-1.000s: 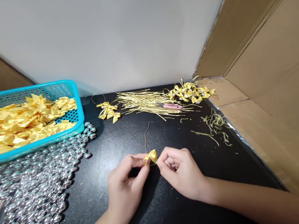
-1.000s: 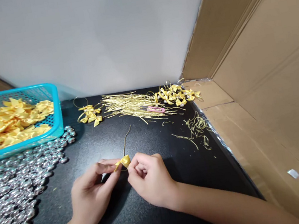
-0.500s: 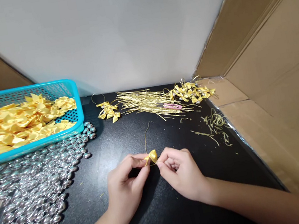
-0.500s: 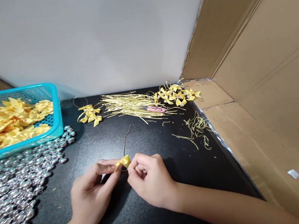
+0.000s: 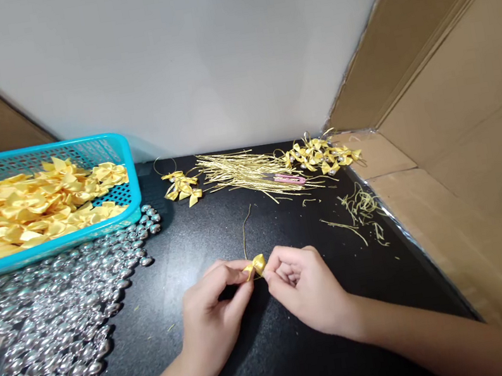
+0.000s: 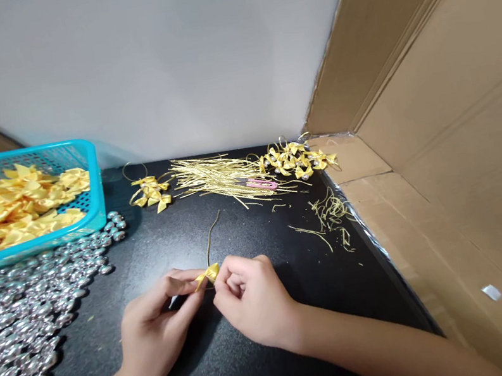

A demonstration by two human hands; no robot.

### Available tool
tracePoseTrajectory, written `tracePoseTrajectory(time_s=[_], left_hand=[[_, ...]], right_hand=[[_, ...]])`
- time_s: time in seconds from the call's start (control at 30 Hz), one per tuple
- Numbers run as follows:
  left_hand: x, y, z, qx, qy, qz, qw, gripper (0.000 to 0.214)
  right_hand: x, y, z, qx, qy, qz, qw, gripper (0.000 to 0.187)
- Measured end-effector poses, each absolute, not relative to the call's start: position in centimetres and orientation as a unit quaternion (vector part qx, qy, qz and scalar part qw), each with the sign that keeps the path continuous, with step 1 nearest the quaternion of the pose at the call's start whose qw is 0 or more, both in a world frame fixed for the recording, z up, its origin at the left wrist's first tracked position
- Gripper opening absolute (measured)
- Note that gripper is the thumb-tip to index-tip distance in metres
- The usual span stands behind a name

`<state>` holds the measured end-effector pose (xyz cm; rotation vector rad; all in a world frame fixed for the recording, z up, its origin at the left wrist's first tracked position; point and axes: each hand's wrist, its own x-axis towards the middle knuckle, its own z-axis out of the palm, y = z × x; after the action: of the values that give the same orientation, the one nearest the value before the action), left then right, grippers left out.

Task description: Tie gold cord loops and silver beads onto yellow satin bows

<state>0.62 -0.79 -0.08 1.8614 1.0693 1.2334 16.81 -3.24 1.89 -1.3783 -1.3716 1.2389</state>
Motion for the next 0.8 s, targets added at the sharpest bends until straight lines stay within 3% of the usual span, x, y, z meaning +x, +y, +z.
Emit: tracePoseTrajectory(time_s=[0.8], left_hand=[[0.04,-0.82,-0.43,0.759,0.341,0.492,0.257,0.019]], right_hand=[[16.44,-3.9,2.35,-0.536,-0.531,0.501,0.424,0.016]])
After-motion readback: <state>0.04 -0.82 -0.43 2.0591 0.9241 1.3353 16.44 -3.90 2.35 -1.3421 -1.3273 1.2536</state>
